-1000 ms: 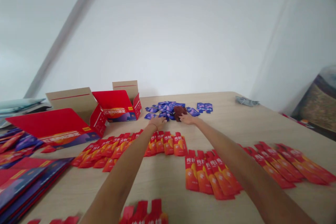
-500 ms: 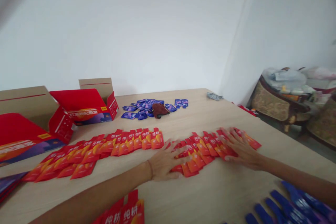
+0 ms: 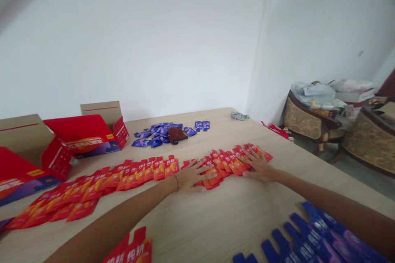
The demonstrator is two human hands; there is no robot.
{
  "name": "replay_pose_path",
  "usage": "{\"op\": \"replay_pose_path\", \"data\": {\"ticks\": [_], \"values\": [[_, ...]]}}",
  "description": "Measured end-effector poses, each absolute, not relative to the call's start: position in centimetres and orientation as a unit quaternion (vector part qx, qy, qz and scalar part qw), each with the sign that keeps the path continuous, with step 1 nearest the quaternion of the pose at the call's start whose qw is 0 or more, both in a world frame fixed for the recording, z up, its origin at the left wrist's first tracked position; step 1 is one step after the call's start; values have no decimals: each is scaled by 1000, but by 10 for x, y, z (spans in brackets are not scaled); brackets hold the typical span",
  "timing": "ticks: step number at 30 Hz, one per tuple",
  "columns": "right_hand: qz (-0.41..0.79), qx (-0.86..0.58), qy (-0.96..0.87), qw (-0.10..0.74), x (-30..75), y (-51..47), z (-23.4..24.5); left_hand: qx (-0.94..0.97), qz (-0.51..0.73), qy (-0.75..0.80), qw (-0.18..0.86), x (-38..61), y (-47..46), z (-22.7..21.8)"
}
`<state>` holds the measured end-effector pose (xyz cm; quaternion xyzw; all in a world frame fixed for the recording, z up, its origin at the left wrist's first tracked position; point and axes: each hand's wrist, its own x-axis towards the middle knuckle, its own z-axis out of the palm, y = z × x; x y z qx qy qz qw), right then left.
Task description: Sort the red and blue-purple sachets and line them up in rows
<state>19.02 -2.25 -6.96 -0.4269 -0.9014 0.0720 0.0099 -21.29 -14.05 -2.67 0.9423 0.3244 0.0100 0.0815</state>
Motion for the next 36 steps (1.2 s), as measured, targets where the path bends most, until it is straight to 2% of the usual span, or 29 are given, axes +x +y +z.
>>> {"op": "replay_pose_path", "data": {"ticks": [12,17,22,26,31,36], "values": [[76,-433,-898,7,134,47,-75,938,-44,337,68,-257,-89,-15],[27,-424,-905,31,133,47,-75,906,48,418,47,-270,-125,8],[-48,-381,-913,140,112,13,-50,813,145,564,-18,-328,-233,59],[3,-226,-954,196,38,-80,-24,726,135,673,-42,-381,-377,84],[181,40,-976,115,-72,-251,-5,589,96,802,-5,-433,-558,44],[255,125,-958,35,-133,-349,-9,556,67,828,6,-450,-641,-3]]}}
